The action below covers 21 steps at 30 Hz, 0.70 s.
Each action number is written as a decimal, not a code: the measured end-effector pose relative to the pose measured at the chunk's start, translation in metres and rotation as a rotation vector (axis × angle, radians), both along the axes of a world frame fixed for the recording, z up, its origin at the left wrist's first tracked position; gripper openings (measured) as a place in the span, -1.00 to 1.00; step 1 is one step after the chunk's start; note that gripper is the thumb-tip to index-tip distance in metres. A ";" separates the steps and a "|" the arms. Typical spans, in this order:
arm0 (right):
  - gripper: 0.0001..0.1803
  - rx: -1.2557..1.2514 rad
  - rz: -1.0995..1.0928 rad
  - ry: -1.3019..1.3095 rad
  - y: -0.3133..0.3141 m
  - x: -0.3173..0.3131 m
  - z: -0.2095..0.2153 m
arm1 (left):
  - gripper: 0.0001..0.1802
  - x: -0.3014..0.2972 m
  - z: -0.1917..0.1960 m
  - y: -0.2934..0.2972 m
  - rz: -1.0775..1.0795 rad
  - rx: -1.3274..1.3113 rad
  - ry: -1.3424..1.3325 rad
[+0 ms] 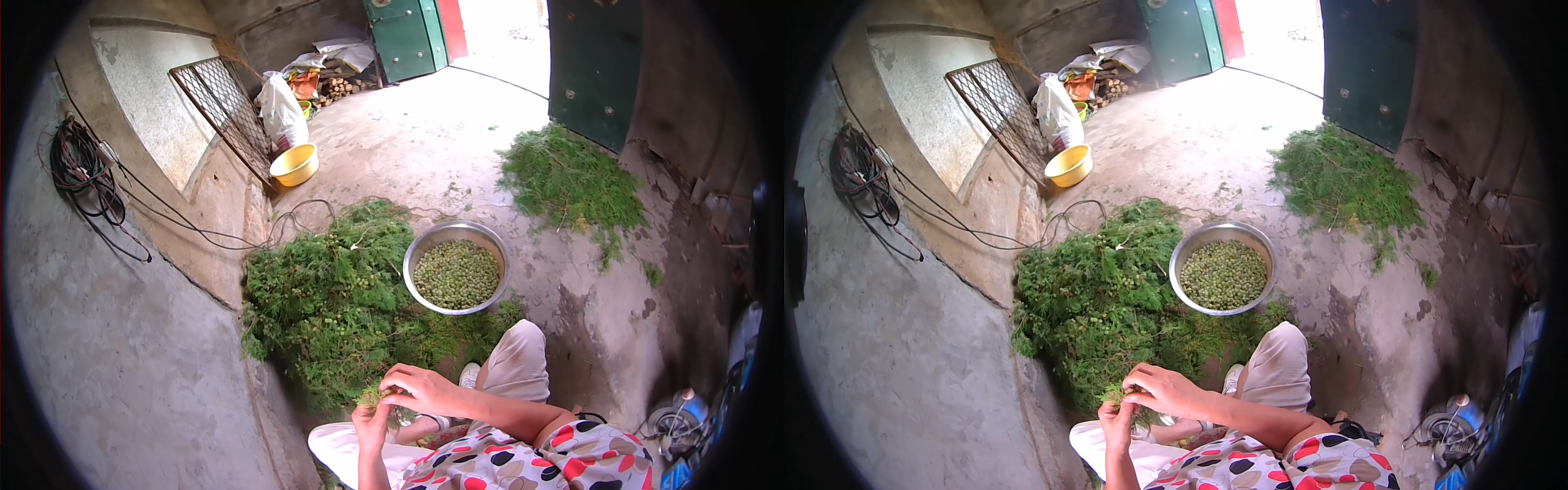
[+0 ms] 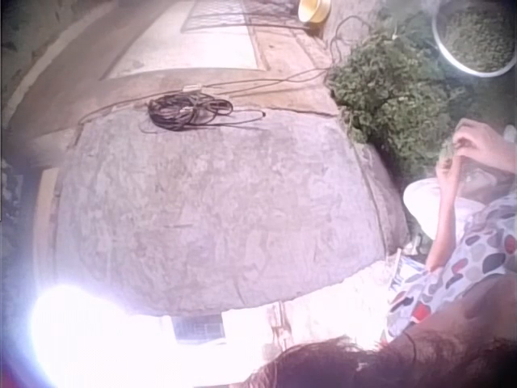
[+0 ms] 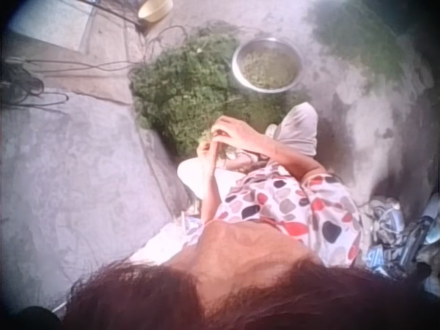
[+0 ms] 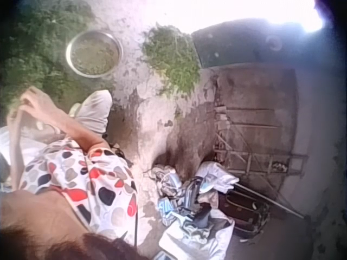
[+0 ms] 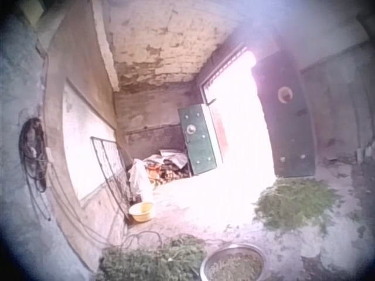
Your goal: The person picks seeds from green branches by hand and places them into a metal bowl.
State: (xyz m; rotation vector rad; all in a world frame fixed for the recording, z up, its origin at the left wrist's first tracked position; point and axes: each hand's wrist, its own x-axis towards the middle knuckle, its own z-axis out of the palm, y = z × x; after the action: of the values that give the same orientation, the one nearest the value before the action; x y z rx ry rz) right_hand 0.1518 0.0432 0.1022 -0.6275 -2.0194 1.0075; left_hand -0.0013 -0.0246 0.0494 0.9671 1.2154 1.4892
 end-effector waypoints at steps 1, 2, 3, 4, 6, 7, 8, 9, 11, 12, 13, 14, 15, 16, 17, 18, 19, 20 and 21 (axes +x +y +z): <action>-0.78 0.044 -0.015 0.013 0.000 0.000 0.000 | -0.88 0.003 0.004 0.000 0.013 -0.003 0.011; -0.79 0.094 -0.036 0.014 0.000 0.000 0.000 | -0.85 0.005 0.006 0.000 0.026 -0.007 0.022; -0.80 0.144 -0.057 0.015 0.001 -0.001 0.000 | -0.85 0.006 0.008 -0.001 0.043 -0.010 0.045; -0.81 0.193 -0.077 0.016 0.001 -0.001 0.000 | -0.85 0.007 0.009 -0.002 0.061 -0.014 0.069; -0.81 0.319 -0.123 0.012 0.000 -0.003 -0.001 | -0.86 0.009 0.010 -0.003 0.078 -0.010 0.060; -0.81 0.383 -0.146 0.011 -0.001 -0.005 -0.002 | -0.87 0.009 0.010 -0.003 0.077 -0.002 0.029; -0.81 0.399 -0.152 -0.008 -0.002 -0.006 -0.003 | -0.87 0.009 0.010 -0.004 0.077 0.006 -0.002; -0.81 0.415 -0.158 -0.027 -0.005 -0.006 -0.003 | -0.87 0.009 0.009 -0.004 0.064 0.022 -0.016; -0.81 0.441 -0.149 -0.053 -0.006 -0.007 -0.002 | -0.87 0.008 0.007 -0.004 0.038 0.054 -0.041; -0.81 0.450 -0.135 -0.061 -0.007 -0.007 0.000 | -0.88 0.009 0.007 -0.005 0.042 0.052 -0.052; -0.81 0.460 -0.123 -0.071 -0.008 -0.006 0.001 | -0.88 0.010 0.008 -0.004 0.042 0.052 -0.065; -0.80 0.478 -0.119 -0.089 -0.008 -0.006 0.003 | -0.89 0.011 0.008 -0.004 0.042 0.052 -0.078; -0.79 0.496 -0.114 -0.107 -0.009 -0.006 0.004 | -0.89 0.010 0.006 -0.004 0.040 0.051 -0.088; -0.79 0.514 -0.107 -0.125 -0.009 -0.006 0.004 | -0.90 0.010 0.003 -0.002 0.040 0.050 -0.098; -0.77 0.522 -0.110 -0.140 -0.009 -0.006 0.004 | -0.90 0.010 0.001 -0.002 0.040 0.049 -0.108; -0.76 0.530 -0.113 -0.155 -0.010 -0.006 0.004 | -0.90 0.010 0.000 -0.002 0.042 0.047 -0.106; -0.75 0.539 -0.117 -0.171 -0.010 -0.005 0.003 | -0.90 0.011 0.002 -0.002 0.042 0.046 -0.104; -0.76 0.516 -0.124 -0.149 -0.010 -0.006 0.002 | -0.90 0.012 0.002 -0.001 0.043 0.044 -0.103; -0.76 0.494 -0.132 -0.128 -0.010 -0.008 -0.001 | -0.89 0.013 0.002 -0.001 0.046 0.044 -0.115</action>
State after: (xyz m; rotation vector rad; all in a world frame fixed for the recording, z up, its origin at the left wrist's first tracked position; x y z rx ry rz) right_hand 0.1440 0.0329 0.1013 -0.5537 -2.1944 0.3722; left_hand 0.0121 -0.0251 0.0517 0.8751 1.1332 1.5919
